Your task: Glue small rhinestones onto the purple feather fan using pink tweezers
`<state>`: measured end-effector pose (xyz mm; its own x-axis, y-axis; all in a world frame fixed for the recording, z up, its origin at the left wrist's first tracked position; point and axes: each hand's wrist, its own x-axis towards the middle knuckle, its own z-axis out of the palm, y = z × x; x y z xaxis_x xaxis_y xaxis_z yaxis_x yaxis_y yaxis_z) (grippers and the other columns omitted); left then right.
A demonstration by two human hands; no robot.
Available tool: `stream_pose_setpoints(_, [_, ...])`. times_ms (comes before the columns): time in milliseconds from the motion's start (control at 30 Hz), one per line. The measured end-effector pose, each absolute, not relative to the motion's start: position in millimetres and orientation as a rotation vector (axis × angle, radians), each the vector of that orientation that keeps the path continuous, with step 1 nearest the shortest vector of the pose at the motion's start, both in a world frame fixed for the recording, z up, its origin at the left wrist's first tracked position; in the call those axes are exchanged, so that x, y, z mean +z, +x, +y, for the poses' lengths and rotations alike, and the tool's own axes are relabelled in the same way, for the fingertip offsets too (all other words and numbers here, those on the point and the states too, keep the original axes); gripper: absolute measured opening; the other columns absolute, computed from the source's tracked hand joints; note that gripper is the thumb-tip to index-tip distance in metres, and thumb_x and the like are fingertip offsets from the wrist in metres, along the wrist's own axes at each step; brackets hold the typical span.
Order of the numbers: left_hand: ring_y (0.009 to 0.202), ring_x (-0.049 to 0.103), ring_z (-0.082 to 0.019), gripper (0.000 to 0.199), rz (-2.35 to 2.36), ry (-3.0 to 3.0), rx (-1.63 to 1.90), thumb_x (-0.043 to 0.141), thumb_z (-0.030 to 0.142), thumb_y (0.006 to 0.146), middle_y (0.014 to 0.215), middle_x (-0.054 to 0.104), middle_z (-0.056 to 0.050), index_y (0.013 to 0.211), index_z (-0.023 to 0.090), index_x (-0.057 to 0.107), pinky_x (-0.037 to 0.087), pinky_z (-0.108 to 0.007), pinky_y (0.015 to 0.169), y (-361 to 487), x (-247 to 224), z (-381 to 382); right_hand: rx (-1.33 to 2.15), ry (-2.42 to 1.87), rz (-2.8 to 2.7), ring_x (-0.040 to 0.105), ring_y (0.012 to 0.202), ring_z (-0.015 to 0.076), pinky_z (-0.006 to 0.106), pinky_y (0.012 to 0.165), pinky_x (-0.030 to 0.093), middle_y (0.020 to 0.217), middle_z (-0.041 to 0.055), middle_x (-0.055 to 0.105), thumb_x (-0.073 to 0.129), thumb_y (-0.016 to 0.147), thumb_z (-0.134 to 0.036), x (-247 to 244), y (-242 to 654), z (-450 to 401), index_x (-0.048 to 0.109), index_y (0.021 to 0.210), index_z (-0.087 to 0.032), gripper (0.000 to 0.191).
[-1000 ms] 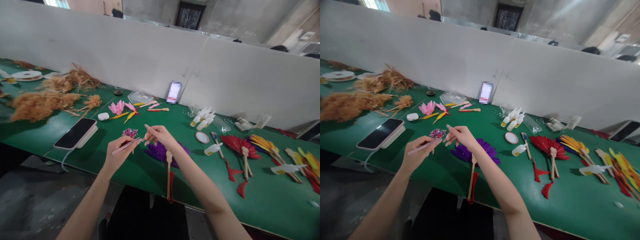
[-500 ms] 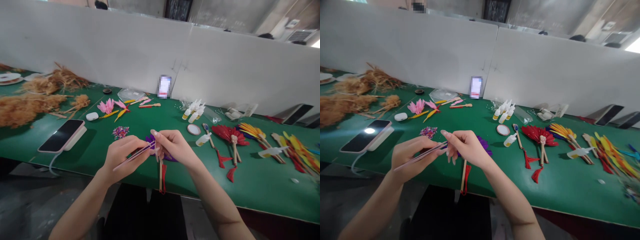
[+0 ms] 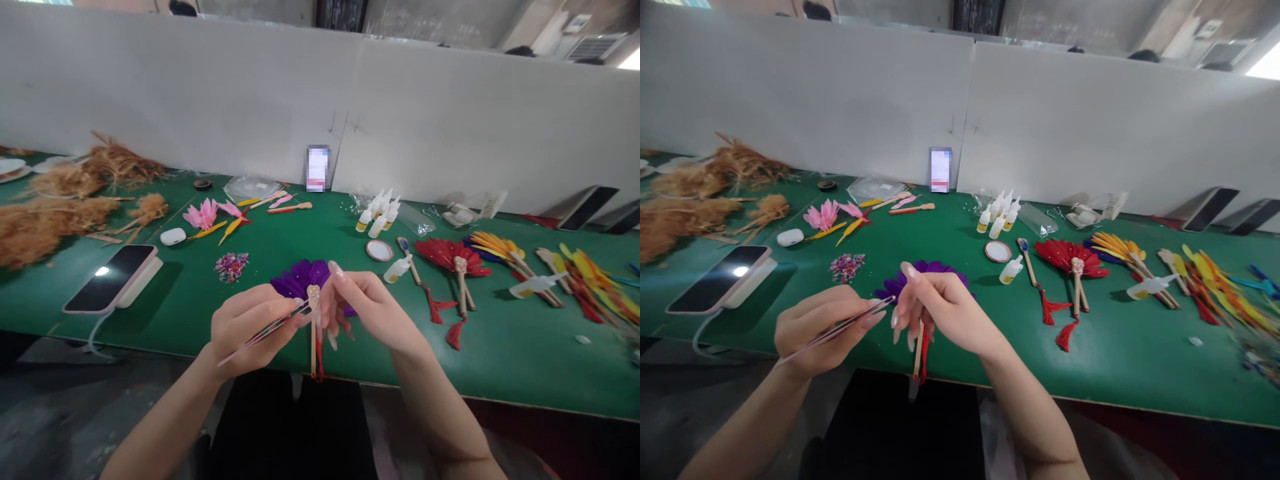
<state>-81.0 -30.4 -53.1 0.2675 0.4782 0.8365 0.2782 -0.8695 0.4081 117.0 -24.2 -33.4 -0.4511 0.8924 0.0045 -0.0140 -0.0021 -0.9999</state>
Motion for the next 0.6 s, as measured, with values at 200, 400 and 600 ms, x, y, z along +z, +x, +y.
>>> stream_pose_setpoints(200, [0.040, 0.047, -0.007, 0.017, 0.793, 1.763, 1.491, 0.068, 0.018, 0.091, 0.051, 0.057, 0.006, 0.075, 0.022, 0.067, 0.040, -0.021, 0.042, -70.4, -66.4, -33.5, 1.048, -1.328, -1.483, 0.064, 0.050, 0.0155, 0.027, 0.048, 0.052, 0.064, 0.0046, 0.069, 0.071, 0.082, -0.064, -70.4, 171.6, -48.1, 0.065, 0.069, -0.019, 0.047])
stream_pose_setpoints(400, [0.039, 0.024, -0.008, 0.037, 0.781, 1.114, 1.199, 0.062, 0.043, 0.095, 0.042, 0.030, 0.008, 0.066, 0.021, 0.055, 0.028, -0.020, 0.038, -58.3, -80.8, -33.2, 0.374, -1.761, -1.114, 0.060, 0.115, 0.0400, 0.053, 0.082, 0.054, 0.131, 0.0263, 0.058, 0.079, 0.065, -0.072, -147.8, 239.3, -37.0, 0.055, 0.130, -0.014, 0.090])
stream_pose_setpoints(600, [0.041, 0.012, -0.004, 0.045, 0.665, 0.757, 1.036, 0.077, 0.042, 0.081, 0.045, 0.030, 0.008, 0.057, 0.019, 0.047, 0.019, -0.018, 0.035, -46.4, -74.2, -35.8, 0.420, -1.782, -1.150, 0.063, 0.117, 0.0354, 0.050, 0.092, 0.055, 0.127, 0.0207, 0.064, 0.082, 0.070, -0.063, -188.9, 256.5, 11.4, 0.054, 0.135, -0.012, 0.087])
